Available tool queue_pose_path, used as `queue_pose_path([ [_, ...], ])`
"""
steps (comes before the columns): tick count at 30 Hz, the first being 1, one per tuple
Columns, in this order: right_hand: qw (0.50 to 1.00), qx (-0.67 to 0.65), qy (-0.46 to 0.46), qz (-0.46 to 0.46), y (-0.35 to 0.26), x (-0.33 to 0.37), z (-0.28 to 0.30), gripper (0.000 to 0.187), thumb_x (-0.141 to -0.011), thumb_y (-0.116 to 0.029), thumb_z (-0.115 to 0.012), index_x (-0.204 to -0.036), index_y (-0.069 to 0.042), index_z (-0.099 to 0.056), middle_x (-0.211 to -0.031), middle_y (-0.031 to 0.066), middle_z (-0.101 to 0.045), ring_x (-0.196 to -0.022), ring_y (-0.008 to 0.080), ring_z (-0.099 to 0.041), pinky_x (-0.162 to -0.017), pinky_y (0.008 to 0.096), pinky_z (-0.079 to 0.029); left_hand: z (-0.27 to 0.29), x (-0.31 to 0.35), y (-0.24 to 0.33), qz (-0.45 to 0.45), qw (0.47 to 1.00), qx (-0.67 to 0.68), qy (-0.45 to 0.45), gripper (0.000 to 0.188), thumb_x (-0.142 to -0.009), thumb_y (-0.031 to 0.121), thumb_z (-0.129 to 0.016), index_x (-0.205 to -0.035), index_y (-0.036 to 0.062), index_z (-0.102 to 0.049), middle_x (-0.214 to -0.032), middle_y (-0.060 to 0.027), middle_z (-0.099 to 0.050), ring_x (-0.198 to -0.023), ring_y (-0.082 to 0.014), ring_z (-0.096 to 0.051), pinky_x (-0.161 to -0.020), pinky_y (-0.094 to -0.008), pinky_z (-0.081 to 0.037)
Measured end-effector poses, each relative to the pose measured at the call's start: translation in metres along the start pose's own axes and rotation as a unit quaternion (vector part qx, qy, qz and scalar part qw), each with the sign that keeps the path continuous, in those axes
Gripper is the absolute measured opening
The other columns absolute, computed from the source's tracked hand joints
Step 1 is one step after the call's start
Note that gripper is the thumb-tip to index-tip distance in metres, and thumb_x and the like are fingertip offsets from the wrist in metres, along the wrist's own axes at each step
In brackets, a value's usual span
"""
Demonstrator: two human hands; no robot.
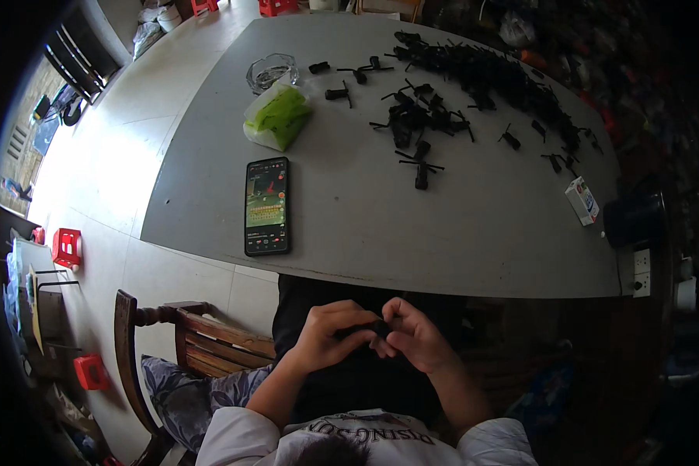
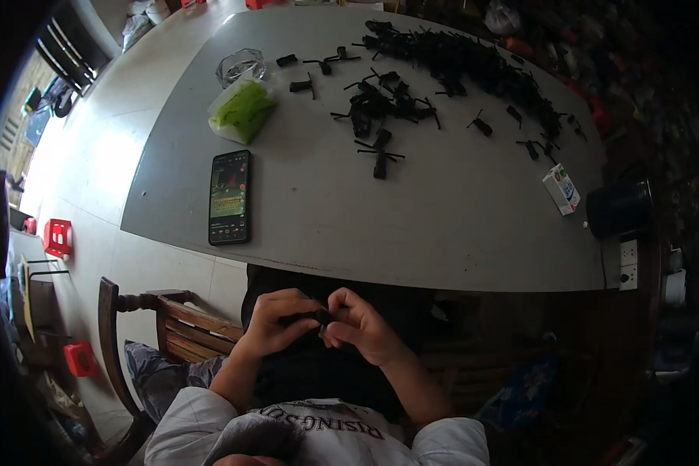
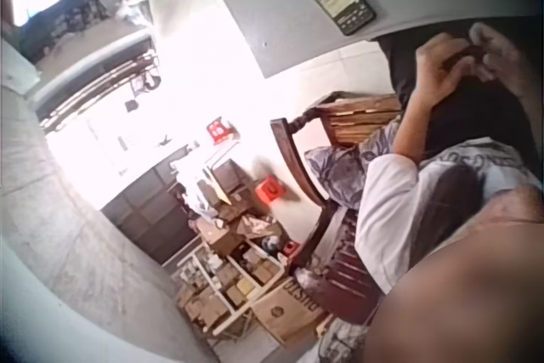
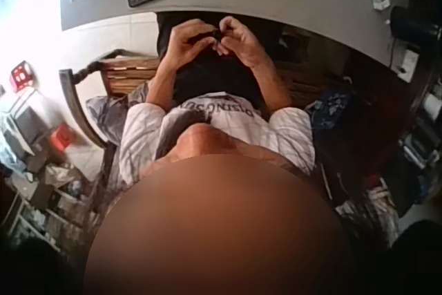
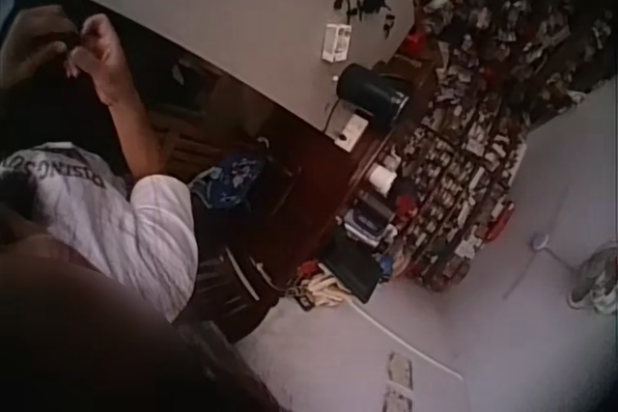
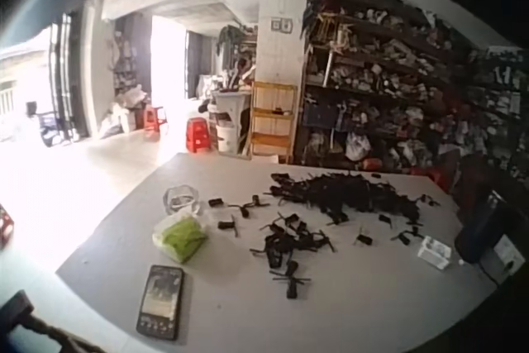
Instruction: Assembling small black plastic toy components manually at a workstation.
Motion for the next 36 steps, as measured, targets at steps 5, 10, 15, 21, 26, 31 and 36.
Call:
queue_pose_path([
  [5,0.964,0.210,0.153,0.048,-0.016,0.009,0.002,0.016,-0.086,-0.009,-0.059,-0.095,-0.005,-0.047,-0.082,0.0038,-0.055,-0.072,0.0097,-0.055,-0.069,0.0232,-0.046,-0.002,0.001,0.013,-0.048,0.996,-0.068,0.042,0.023,-0.071,0.004,-0.069,-0.093,0.0032,-0.066,-0.072,-0.0081,-0.059,-0.058,-0.0227,-0.059,-0.049,-0.0279,-0.045],
  [10,0.985,0.013,0.156,0.069,0.004,0.008,0.020,0.009,-0.085,-0.004,-0.057,-0.091,-0.004,-0.050,-0.085,0.0056,-0.057,-0.076,0.0133,-0.057,-0.070,0.0254,-0.048,-0.012,0.007,0.020,-0.050,0.983,-0.172,0.034,0.028,-0.067,0.003,-0.071,-0.095,0.0032,-0.066,-0.075,-0.0077,-0.062,-0.061,-0.0218,-0.063,-0.052,-0.0281,-0.048],
  [15,0.986,-0.063,0.141,0.058,0.006,0.007,0.021,0.007,-0.086,-0.004,-0.055,-0.092,-0.005,-0.051,-0.080,0.0057,-0.056,-0.073,0.0163,-0.058,-0.070,0.0265,-0.048,-0.013,0.008,0.018,-0.042,0.982,-0.186,0.000,0.032,-0.068,0.003,-0.070,-0.099,0.0042,-0.065,-0.079,-0.0080,-0.063,-0.063,-0.0222,-0.063,-0.053,-0.0284,-0.049],
  [21,0.981,-0.062,0.151,-0.105,0.006,0.012,0.009,0.011,-0.091,-0.015,-0.051,-0.095,-0.006,-0.046,-0.067,0.0044,-0.054,-0.045,0.0113,-0.049,-0.050,0.0255,-0.043,-0.013,-0.001,0.019,-0.074,0.992,-0.094,-0.037,0.038,-0.066,0.003,-0.071,-0.104,0.0056,-0.065,-0.084,-0.0095,-0.064,-0.070,-0.0242,-0.064,-0.059,-0.0293,-0.052],
  [26,0.984,-0.104,0.080,-0.122,0.019,0.008,0.003,0.016,-0.095,-0.021,-0.045,-0.097,-0.006,-0.044,-0.064,0.0035,-0.050,-0.042,0.0083,-0.043,-0.044,0.0234,-0.037,-0.008,-0.003,0.022,-0.106,0.989,-0.101,-0.015,0.033,-0.063,0.008,-0.074,-0.095,0.0068,-0.068,-0.081,-0.0065,-0.063,-0.065,-0.0209,-0.063,-0.055,-0.0278,-0.051],
  [31,0.978,-0.190,0.045,-0.069,0.013,0.008,-0.007,0.023,-0.093,-0.030,-0.049,-0.098,-0.008,-0.046,-0.064,0.0017,-0.048,-0.048,0.0097,-0.045,-0.044,0.0218,-0.036,-0.007,0.000,0.017,-0.105,0.986,-0.119,0.045,0.029,-0.060,0.014,-0.077,-0.087,0.0054,-0.067,-0.078,-0.0067,-0.062,-0.062,-0.0197,-0.062,-0.053,-0.0266,-0.049],
  [36,0.955,-0.032,0.294,0.018,0.012,0.018,0.022,0.024,-0.094,-0.028,-0.048,-0.080,-0.008,-0.046,-0.065,-0.0024,-0.043,-0.051,0.0045,-0.037,-0.045,0.0197,-0.032,-0.023,0.001,0.020,-0.094,0.984,-0.150,0.033,0.030,-0.060,0.017,-0.078,-0.085,0.0050,-0.066,-0.079,-0.0072,-0.062,-0.063,-0.0202,-0.063,-0.054,-0.0266,-0.049],
])
Point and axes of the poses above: each hand's wrist, its own x-axis away from the middle knuckle, its own z-axis out of the back of the hand, y = z × x, the point moved 8 cm from there along -x, towards the middle knuckle
